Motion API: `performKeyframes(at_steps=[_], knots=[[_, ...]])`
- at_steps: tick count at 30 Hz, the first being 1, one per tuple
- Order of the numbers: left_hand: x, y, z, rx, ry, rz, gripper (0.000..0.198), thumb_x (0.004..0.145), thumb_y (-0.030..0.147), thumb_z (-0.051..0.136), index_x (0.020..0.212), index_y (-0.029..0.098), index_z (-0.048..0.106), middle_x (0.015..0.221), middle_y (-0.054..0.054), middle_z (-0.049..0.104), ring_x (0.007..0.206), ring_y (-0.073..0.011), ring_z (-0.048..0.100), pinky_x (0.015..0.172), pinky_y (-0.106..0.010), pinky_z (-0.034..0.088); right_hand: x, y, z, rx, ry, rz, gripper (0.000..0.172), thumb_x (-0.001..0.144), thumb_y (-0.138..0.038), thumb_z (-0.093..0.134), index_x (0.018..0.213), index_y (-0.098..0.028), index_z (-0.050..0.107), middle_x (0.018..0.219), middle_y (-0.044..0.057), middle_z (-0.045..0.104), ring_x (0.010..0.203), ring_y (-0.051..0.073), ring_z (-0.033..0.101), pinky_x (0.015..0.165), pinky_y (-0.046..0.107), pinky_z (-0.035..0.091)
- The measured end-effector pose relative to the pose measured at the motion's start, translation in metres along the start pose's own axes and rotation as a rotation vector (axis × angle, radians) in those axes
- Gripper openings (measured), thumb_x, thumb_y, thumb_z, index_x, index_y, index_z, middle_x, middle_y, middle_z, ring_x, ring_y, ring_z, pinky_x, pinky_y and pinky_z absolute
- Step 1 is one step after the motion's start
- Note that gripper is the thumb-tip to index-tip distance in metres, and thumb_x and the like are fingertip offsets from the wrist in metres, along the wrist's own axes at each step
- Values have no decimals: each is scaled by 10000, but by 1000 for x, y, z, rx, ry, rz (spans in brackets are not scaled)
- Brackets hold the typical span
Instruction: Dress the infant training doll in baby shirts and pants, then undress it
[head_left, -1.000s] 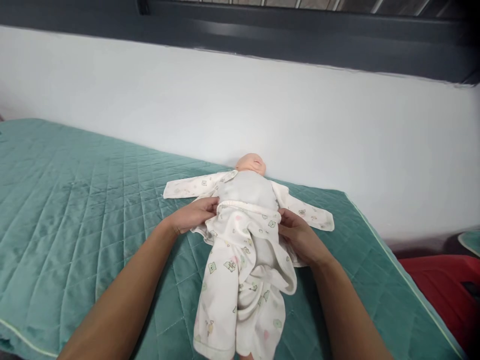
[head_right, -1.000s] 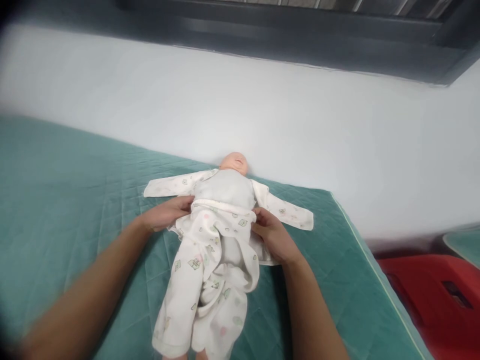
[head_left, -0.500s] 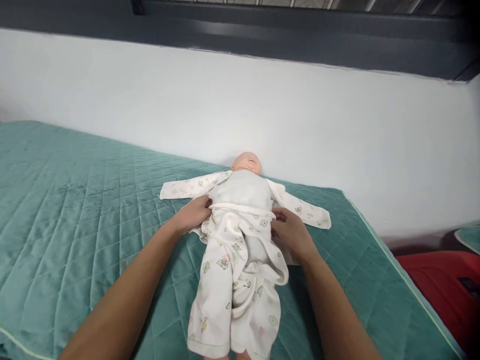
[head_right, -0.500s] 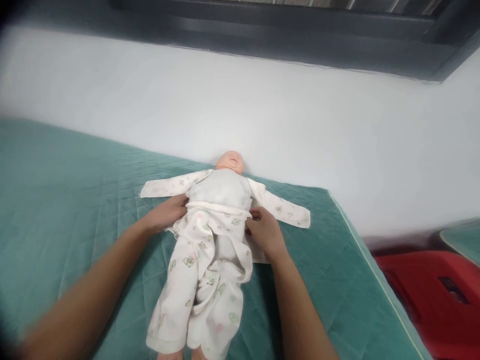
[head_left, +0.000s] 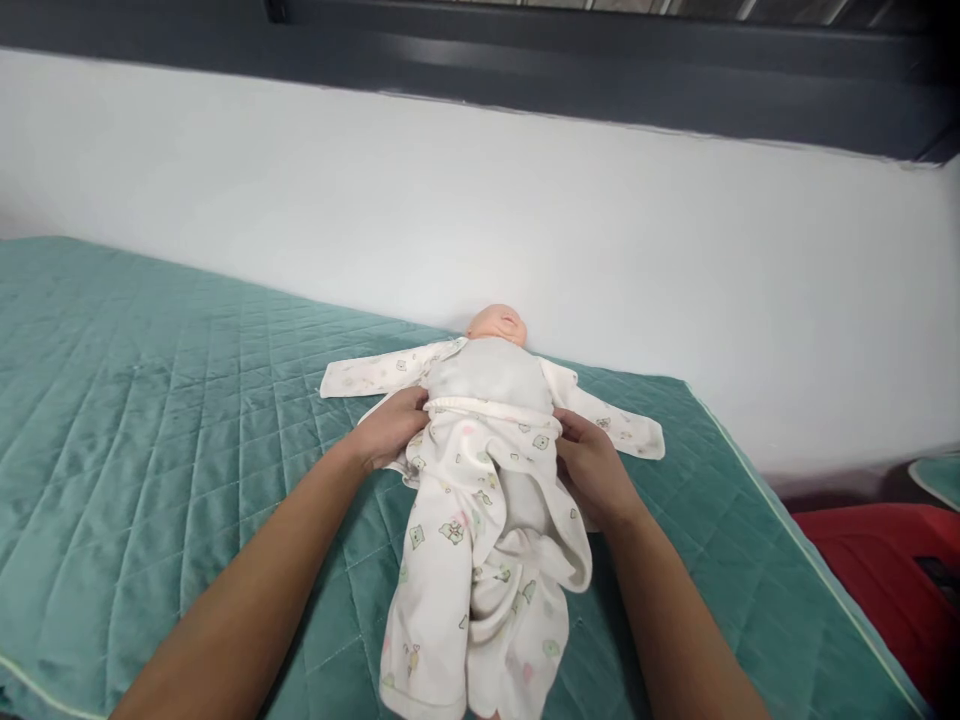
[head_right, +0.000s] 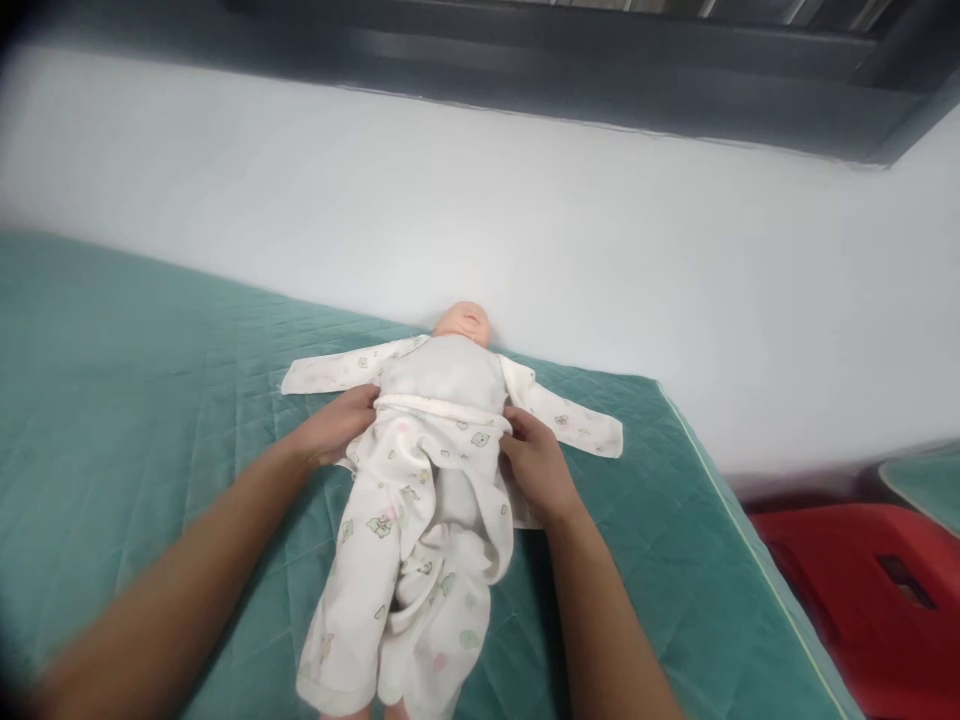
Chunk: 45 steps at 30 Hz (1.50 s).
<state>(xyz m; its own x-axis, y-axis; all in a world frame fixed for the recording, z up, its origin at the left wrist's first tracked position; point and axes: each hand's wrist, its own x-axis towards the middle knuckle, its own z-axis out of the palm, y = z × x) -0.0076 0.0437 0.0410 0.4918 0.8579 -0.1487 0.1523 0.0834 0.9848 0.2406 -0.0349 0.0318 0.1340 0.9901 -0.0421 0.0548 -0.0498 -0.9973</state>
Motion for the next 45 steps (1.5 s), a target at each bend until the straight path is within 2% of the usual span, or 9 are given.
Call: performKeyframes(at_steps=[6,12,18,23,27,33,37,42,45], knots=[[2,-3,3,-260,-16,-64,278,581,158,560,841,166,659,742,-35,696,770,-208,660,715,-324,535,5,3,1,123,-3,23,362,659,-212,656,1019,-238,685,881,36,752,821,255,695,702,374,537],[7,-13,2,-225,6,-36,243,604,188,617,836,147,675,737,-35,705,704,-198,648,670,-307,513,8,8,-2,44,-12,-23,322,709,-265,668,1029,-251,697,918,20,753,888,243,686,793,385,539],[4,-7,-1,67,7,94,232,654,192,506,794,146,685,800,-36,726,769,-218,636,731,-312,495,7,5,-2,-188,32,-96,258,730,-256,614,967,-257,715,853,5,746,931,256,658,827,399,526],[13,-15,-4,599,189,156,185,716,171,472,725,160,656,908,-112,730,908,-262,639,827,-328,460,9,8,-5,-219,-2,-127,279,717,-208,582,962,-256,705,936,4,745,953,241,648,853,376,507],[18,-20,-7,772,281,114,161,723,141,478,718,175,635,908,-136,723,899,-261,647,792,-308,438,11,15,-6,-317,29,-139,290,742,-185,521,977,-255,677,1010,3,729,1001,218,634,868,347,484],[4,-8,-11,454,172,139,91,671,169,555,754,169,592,840,-60,700,811,-223,628,701,-284,446,12,17,-4,-451,239,-127,180,766,-208,556,936,-240,606,943,14,693,897,204,622,866,362,457],[-3,-4,-15,119,109,69,238,631,173,599,862,180,544,745,11,622,699,-171,592,602,-245,430,6,5,3,-357,403,-234,90,823,-291,602,895,-241,581,903,19,642,855,187,594,824,336,465],[-5,-1,-10,203,363,358,152,759,189,559,910,186,573,956,-19,613,897,-160,580,825,-277,469,-3,-8,13,-252,270,-457,83,857,-306,639,906,-254,596,956,26,582,915,183,571,838,323,481],[-9,3,-2,366,351,547,93,854,253,570,913,207,626,1016,-37,607,1017,-186,556,958,-333,437,-3,-9,13,-308,139,-543,68,864,-302,652,918,-274,621,1016,33,569,1001,200,559,923,366,468]])
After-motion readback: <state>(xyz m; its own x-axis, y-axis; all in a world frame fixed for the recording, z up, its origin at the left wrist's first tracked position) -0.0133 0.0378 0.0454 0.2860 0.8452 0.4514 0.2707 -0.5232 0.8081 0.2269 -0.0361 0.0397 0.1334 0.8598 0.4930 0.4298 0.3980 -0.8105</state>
